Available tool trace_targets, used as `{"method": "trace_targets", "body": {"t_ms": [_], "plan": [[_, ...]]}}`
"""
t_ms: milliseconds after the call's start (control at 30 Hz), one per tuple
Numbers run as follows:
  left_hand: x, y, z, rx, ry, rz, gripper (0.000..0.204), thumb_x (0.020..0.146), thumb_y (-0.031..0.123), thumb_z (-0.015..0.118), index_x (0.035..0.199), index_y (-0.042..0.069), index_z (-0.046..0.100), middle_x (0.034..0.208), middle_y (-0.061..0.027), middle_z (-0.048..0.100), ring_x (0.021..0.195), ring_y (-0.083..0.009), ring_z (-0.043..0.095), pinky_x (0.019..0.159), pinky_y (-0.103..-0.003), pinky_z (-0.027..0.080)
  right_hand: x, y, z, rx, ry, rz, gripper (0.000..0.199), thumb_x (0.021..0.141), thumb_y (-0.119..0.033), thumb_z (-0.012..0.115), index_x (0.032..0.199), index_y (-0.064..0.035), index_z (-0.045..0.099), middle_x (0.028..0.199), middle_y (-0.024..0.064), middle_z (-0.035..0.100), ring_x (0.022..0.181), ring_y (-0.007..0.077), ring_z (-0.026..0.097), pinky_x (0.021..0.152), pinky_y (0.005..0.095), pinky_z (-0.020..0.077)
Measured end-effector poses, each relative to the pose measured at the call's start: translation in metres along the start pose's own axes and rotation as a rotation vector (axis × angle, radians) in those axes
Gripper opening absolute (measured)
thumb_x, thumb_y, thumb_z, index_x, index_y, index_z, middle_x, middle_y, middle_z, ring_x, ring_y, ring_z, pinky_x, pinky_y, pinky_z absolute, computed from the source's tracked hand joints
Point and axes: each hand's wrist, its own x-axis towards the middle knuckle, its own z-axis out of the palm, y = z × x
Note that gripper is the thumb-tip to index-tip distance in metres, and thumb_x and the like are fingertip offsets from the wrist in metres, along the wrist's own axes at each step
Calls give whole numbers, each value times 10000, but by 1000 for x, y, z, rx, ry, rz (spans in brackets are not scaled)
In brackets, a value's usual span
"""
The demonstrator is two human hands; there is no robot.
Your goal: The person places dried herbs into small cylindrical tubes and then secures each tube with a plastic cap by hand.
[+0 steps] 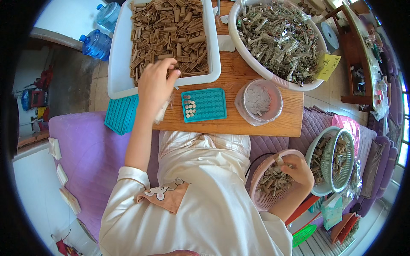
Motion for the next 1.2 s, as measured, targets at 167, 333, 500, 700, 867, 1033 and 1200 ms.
{"method": "trace_targets", "body": {"t_ms": [167, 333, 500, 700, 867, 1033, 1200], "plan": [[57, -19, 23, 219, -643, -244, 275, 694, 292, 641, 825, 51, 616, 822, -107, 620, 773, -281, 586, 673, -355, 467, -26, 55, 10, -579, -18, 578, 207, 598, -229, 660, 710, -56, 647, 591, 151, 581, 592, 262, 595, 562, 340, 465], [62, -20, 48, 331, -668, -109, 171, 686, 186, 621, 757, 32, 640, 771, -139, 626, 756, -270, 607, 623, -348, 480, -3, 22, 5, -448, 286, 300, 214, 656, -153, 619, 821, -18, 621, 701, 153, 604, 671, 266, 602, 621, 334, 466], [62, -24, 50, 337, -657, -117, 303, 698, 307, 635, 831, 36, 609, 808, -150, 619, 796, -300, 595, 681, -379, 479, 53, -74, -21, -200, 691, -182, 159, 738, -30, 549, 886, 25, 566, 736, 103, 589, 657, 158, 559, 621, 259, 434], [54, -13, 26, -553, -200, -228, 185, 813, 188, 496, 885, 18, 505, 697, -139, 582, 611, -201, 576, 593, -302, 479, 138, -158, -62, -112, 953, -341, 179, 775, -154, 567, 854, 6, 570, 707, 76, 581, 635, 126, 536, 620, 245, 425], [22, 2, 9, -1226, -105, -483, 176, 876, 166, 404, 966, 18, 439, 650, -13, 471, 585, -86, 522, 515, -216, 438, 207, -186, -86, -734, 1187, -144, 358, 758, -386, 548, 882, -59, 625, 831, 122, 611, 785, 281, 578, 712, 376, 444], [-16, 7, -2, -1384, -88, -480, 149, 876, 137, 404, 978, 36, 441, 605, 9, 400, 503, -62, 417, 481, -216, 402, 234, -189, -109, -803, 884, 89, 355, 737, -389, 562, 909, -87, 632, 902, 138, 607, 849, 298, 572, 742, 394, 441], [-50, 2, -9, -1499, -132, -534, 138, 876, 122, 404, 986, 48, 444, 611, 12, 403, 493, -46, 365, 460, -197, 354, 227, -193, -130, -341, 959, -235, 342, 710, -385, 587, 868, -87, 644, 801, 104, 629, 774, 217, 605, 706, 334, 455]]}}
